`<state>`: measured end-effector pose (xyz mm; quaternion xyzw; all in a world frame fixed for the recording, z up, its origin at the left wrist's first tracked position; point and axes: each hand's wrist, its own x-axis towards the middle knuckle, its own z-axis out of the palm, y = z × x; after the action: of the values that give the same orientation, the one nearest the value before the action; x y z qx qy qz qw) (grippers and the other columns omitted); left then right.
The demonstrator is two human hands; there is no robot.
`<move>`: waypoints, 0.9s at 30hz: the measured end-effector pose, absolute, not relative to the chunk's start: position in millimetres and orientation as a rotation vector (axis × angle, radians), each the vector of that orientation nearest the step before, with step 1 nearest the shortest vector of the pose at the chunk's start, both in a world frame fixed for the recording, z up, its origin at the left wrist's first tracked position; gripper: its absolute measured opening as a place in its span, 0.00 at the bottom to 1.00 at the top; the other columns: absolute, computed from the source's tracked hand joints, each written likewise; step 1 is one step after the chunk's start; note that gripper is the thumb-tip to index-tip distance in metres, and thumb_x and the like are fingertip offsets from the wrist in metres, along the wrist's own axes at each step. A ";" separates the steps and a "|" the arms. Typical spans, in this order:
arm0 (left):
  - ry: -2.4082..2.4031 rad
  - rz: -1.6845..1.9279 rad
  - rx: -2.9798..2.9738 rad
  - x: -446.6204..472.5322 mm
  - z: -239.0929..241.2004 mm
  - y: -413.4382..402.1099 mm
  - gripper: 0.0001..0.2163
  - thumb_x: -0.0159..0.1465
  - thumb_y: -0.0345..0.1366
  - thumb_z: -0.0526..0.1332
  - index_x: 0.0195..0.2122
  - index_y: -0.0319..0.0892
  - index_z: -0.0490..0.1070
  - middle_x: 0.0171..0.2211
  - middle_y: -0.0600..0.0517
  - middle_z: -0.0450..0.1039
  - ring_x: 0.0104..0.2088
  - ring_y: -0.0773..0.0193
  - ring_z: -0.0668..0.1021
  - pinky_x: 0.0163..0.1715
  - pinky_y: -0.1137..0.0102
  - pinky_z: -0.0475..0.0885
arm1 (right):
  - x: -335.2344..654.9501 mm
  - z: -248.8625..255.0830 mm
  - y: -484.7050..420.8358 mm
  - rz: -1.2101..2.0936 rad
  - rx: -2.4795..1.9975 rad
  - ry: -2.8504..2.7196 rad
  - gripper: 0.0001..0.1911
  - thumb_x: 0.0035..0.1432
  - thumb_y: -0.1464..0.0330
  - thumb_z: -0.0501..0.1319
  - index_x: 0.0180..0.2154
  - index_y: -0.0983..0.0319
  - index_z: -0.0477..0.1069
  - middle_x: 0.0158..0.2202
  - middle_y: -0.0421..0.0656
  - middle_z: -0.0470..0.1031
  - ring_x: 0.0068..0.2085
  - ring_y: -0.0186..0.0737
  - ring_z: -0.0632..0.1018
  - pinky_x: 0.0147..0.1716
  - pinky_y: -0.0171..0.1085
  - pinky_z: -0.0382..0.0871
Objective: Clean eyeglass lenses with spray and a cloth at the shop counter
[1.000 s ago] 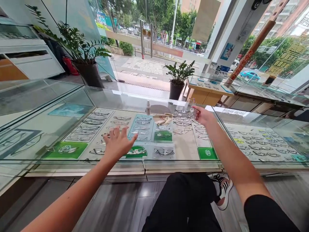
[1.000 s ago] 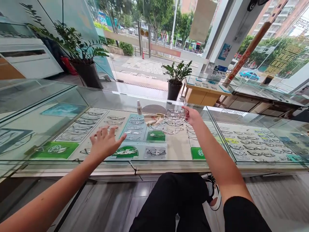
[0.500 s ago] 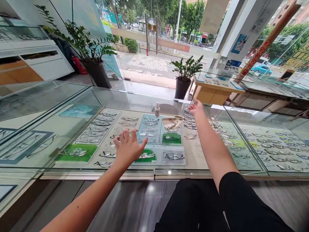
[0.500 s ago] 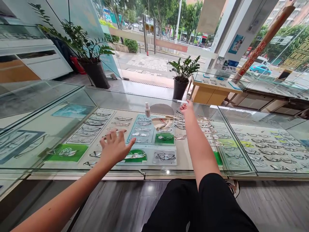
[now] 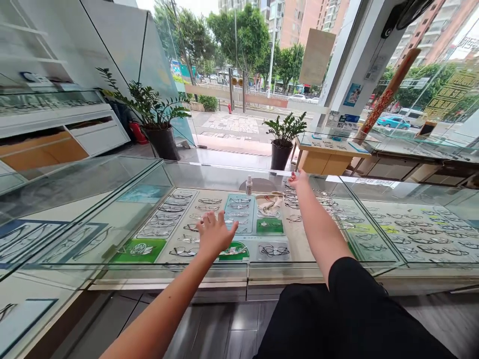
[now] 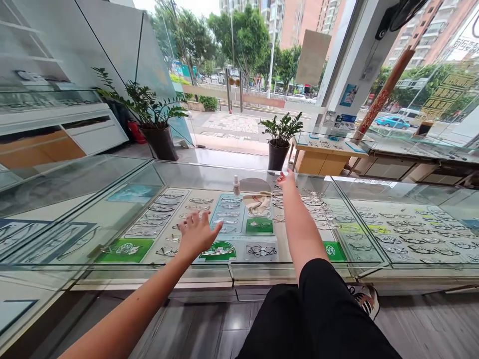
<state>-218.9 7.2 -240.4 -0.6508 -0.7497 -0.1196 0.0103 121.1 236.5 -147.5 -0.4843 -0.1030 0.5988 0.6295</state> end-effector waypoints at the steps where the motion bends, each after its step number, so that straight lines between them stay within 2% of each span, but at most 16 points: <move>1: -2.340 -0.380 -2.031 -219.2 -241.0 7.5 0.36 0.74 0.60 0.47 0.72 0.38 0.65 0.74 0.26 0.58 0.75 0.30 0.60 0.69 0.37 0.55 | 120.0 -141.6 228.6 1.373 -1.115 -0.262 0.22 0.74 0.58 0.67 0.63 0.61 0.74 0.61 0.50 0.78 0.56 0.49 0.82 0.55 0.52 0.82; 3: -2.342 -0.393 -2.044 -219.4 -241.2 8.2 0.37 0.74 0.60 0.47 0.72 0.37 0.65 0.75 0.26 0.58 0.75 0.30 0.59 0.70 0.37 0.54 | 120.2 -129.5 209.4 1.377 -1.128 -0.327 0.23 0.74 0.58 0.67 0.63 0.61 0.74 0.62 0.50 0.77 0.56 0.49 0.82 0.55 0.53 0.82; 5: -2.341 -0.406 -2.068 -219.3 -240.3 8.7 0.38 0.74 0.60 0.47 0.72 0.36 0.65 0.75 0.25 0.57 0.75 0.29 0.59 0.70 0.37 0.54 | 125.4 -118.9 184.9 1.372 -1.143 -0.408 0.21 0.74 0.58 0.67 0.61 0.62 0.75 0.59 0.49 0.79 0.53 0.47 0.83 0.51 0.50 0.83; 7: -2.344 -0.416 -2.085 -218.8 -238.6 9.3 0.38 0.73 0.60 0.47 0.73 0.35 0.65 0.75 0.24 0.57 0.75 0.29 0.60 0.71 0.37 0.53 | 136.9 -112.3 153.8 1.338 -1.153 -0.498 0.15 0.73 0.63 0.68 0.56 0.63 0.76 0.49 0.45 0.81 0.42 0.38 0.82 0.40 0.39 0.82; 8: -2.349 -0.415 -2.089 -218.4 -237.9 9.8 0.39 0.73 0.61 0.46 0.73 0.35 0.64 0.75 0.24 0.57 0.75 0.28 0.60 0.71 0.37 0.54 | 145.0 -110.9 135.2 1.311 -1.156 -0.543 0.12 0.71 0.68 0.68 0.53 0.62 0.76 0.42 0.41 0.80 0.36 0.34 0.79 0.34 0.33 0.78; 9: -2.354 -0.411 -2.092 -217.9 -237.2 10.4 0.39 0.73 0.61 0.46 0.73 0.35 0.64 0.75 0.24 0.57 0.75 0.28 0.60 0.71 0.37 0.54 | 154.5 -111.0 114.4 1.280 -1.155 -0.586 0.12 0.67 0.73 0.69 0.51 0.60 0.75 0.37 0.38 0.78 0.32 0.31 0.76 0.29 0.29 0.72; 11: -2.359 -0.399 -2.097 -216.9 -236.3 11.7 0.40 0.72 0.62 0.45 0.73 0.35 0.64 0.75 0.24 0.57 0.76 0.28 0.59 0.71 0.37 0.53 | 176.5 -115.3 66.1 1.220 -1.145 -0.660 0.20 0.58 0.79 0.69 0.50 0.56 0.75 0.31 0.33 0.74 0.28 0.29 0.71 0.24 0.26 0.63; 14: -2.351 -0.372 -2.107 -216.0 -233.4 12.6 0.42 0.72 0.62 0.45 0.74 0.33 0.64 0.76 0.23 0.55 0.76 0.27 0.58 0.72 0.38 0.53 | 210.3 -134.2 -21.1 1.173 -1.123 -0.715 0.23 0.53 0.78 0.72 0.49 0.55 0.76 0.27 0.31 0.71 0.27 0.29 0.68 0.26 0.27 0.61; 19: -2.337 -0.347 -2.128 -213.2 -218.3 10.2 0.43 0.72 0.61 0.45 0.74 0.31 0.64 0.74 0.21 0.60 0.74 0.27 0.63 0.71 0.39 0.57 | 242.8 -207.9 -165.1 1.202 -1.167 -0.621 0.15 0.53 0.67 0.76 0.43 0.60 0.79 0.19 0.27 0.56 0.22 0.27 0.56 0.24 0.29 0.57; 23: -2.427 -0.395 -2.074 -190.1 -213.5 -1.5 0.38 0.73 0.54 0.45 0.76 0.32 0.64 0.75 0.25 0.61 0.76 0.31 0.63 0.72 0.39 0.56 | 253.3 -291.9 -220.6 1.295 -1.292 -0.431 0.15 0.52 0.65 0.78 0.36 0.62 0.76 0.19 0.28 0.60 0.20 0.28 0.62 0.22 0.29 0.57; 25: -2.491 -0.394 -2.012 -170.6 -217.3 -12.6 0.38 0.74 0.51 0.45 0.78 0.29 0.60 0.78 0.24 0.55 0.78 0.31 0.60 0.73 0.37 0.53 | 258.2 -331.1 -223.5 1.350 -1.374 -0.315 0.13 0.59 0.64 0.76 0.36 0.63 0.75 0.22 0.31 0.66 0.21 0.29 0.67 0.22 0.30 0.60; 27: -2.519 -0.373 -1.966 -151.7 -222.9 -23.4 0.42 0.73 0.53 0.45 0.79 0.25 0.55 0.80 0.22 0.47 0.80 0.28 0.53 0.74 0.34 0.50 | 260.9 -364.8 -213.8 1.383 -1.438 -0.206 0.12 0.70 0.61 0.70 0.43 0.64 0.76 0.32 0.37 0.76 0.28 0.32 0.75 0.28 0.32 0.72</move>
<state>-151.7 -23.4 -222.9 -0.6107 -0.7824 -0.1160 -0.0380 260.9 -213.8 -364.8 -0.6042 -0.0864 0.5813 0.5380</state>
